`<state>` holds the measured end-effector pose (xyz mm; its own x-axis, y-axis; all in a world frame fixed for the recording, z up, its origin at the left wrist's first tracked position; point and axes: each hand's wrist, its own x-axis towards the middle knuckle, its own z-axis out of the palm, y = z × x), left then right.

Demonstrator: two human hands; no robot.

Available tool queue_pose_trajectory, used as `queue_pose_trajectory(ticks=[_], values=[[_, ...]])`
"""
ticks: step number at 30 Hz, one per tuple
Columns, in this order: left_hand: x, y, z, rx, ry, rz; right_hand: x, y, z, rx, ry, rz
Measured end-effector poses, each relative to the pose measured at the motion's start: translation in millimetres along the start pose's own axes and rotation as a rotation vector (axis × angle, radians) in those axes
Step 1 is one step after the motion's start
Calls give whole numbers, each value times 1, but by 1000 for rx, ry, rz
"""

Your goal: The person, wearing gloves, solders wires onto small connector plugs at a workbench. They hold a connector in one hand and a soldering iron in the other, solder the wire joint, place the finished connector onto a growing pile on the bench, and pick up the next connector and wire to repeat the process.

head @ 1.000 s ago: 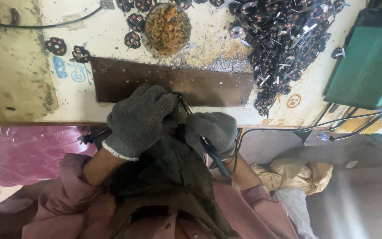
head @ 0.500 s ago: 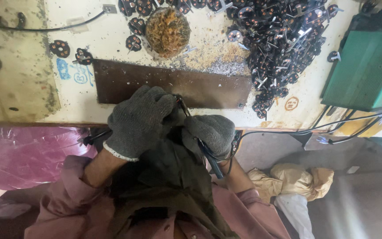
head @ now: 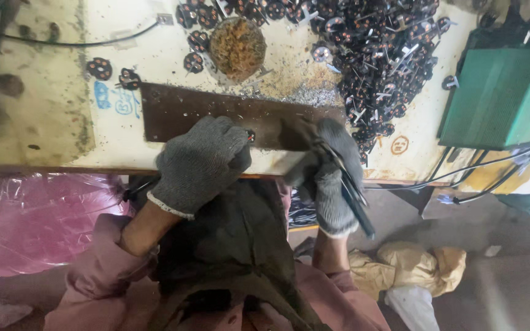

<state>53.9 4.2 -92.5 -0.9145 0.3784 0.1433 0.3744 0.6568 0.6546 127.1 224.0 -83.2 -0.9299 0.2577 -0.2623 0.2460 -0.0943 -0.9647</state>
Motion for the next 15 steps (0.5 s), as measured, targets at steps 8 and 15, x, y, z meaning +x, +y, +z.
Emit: queue_pose_trajectory(ticks=[8,15], values=[[-18,-8,-25,-39,-14,-95,-17,22,-7,-362,178,-144],[-4,-7,-23,10,245,-24,74,-22,34,-921,155,-557]])
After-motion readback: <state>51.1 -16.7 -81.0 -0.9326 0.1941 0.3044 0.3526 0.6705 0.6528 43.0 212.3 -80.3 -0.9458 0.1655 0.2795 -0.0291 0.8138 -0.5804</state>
